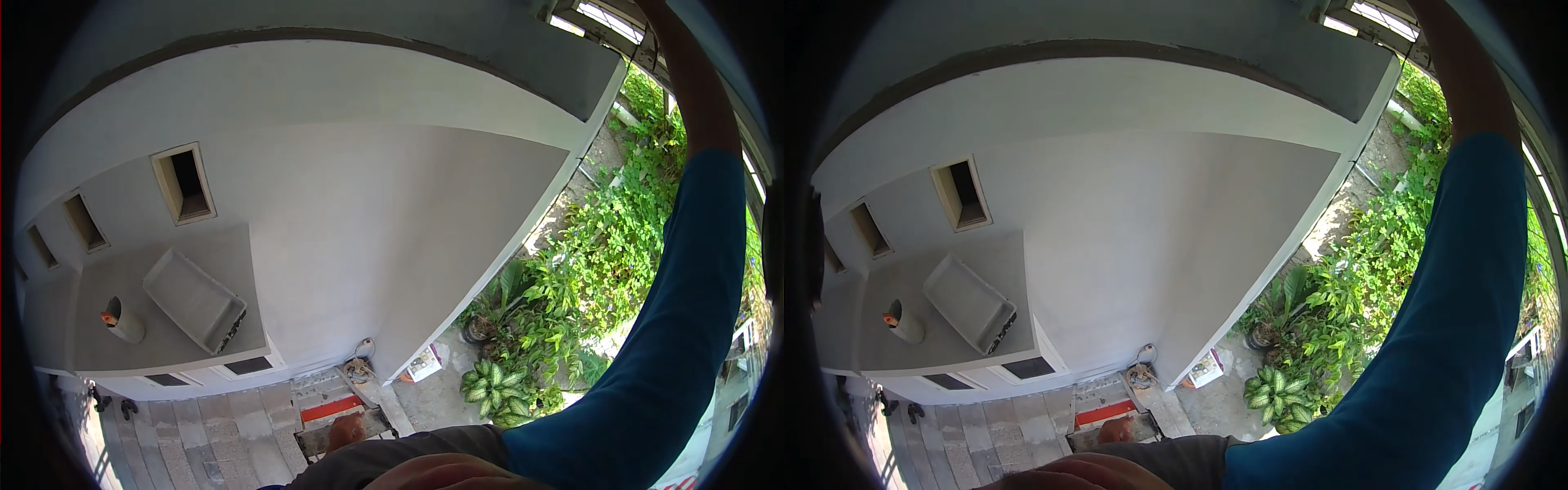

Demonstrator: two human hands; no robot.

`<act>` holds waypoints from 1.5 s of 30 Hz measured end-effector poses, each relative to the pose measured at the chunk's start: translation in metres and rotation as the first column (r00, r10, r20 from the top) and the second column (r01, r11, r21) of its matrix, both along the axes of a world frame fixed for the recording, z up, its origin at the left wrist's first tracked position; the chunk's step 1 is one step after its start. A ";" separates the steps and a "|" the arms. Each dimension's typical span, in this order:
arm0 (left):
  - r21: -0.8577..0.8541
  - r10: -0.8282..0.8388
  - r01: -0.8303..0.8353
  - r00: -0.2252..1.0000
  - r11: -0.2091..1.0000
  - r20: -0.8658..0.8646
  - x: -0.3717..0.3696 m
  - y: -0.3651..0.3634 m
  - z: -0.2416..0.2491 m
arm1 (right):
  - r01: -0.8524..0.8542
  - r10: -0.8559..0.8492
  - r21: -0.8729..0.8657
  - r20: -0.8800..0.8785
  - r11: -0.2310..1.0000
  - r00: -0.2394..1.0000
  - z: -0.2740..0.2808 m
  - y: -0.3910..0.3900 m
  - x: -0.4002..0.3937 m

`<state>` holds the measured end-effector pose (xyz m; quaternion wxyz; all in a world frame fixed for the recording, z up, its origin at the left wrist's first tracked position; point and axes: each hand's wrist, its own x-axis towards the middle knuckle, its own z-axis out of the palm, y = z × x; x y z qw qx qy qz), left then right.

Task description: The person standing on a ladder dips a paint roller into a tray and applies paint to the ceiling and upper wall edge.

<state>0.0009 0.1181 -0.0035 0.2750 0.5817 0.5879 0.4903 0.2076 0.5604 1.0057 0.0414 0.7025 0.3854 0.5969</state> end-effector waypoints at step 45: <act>-0.021 0.046 -0.049 0.992 0.999 -0.116 0.005 -0.001 -0.012 | -0.504 0.559 -0.254 0.243 0.825 0.793 -0.178 0.070 0.077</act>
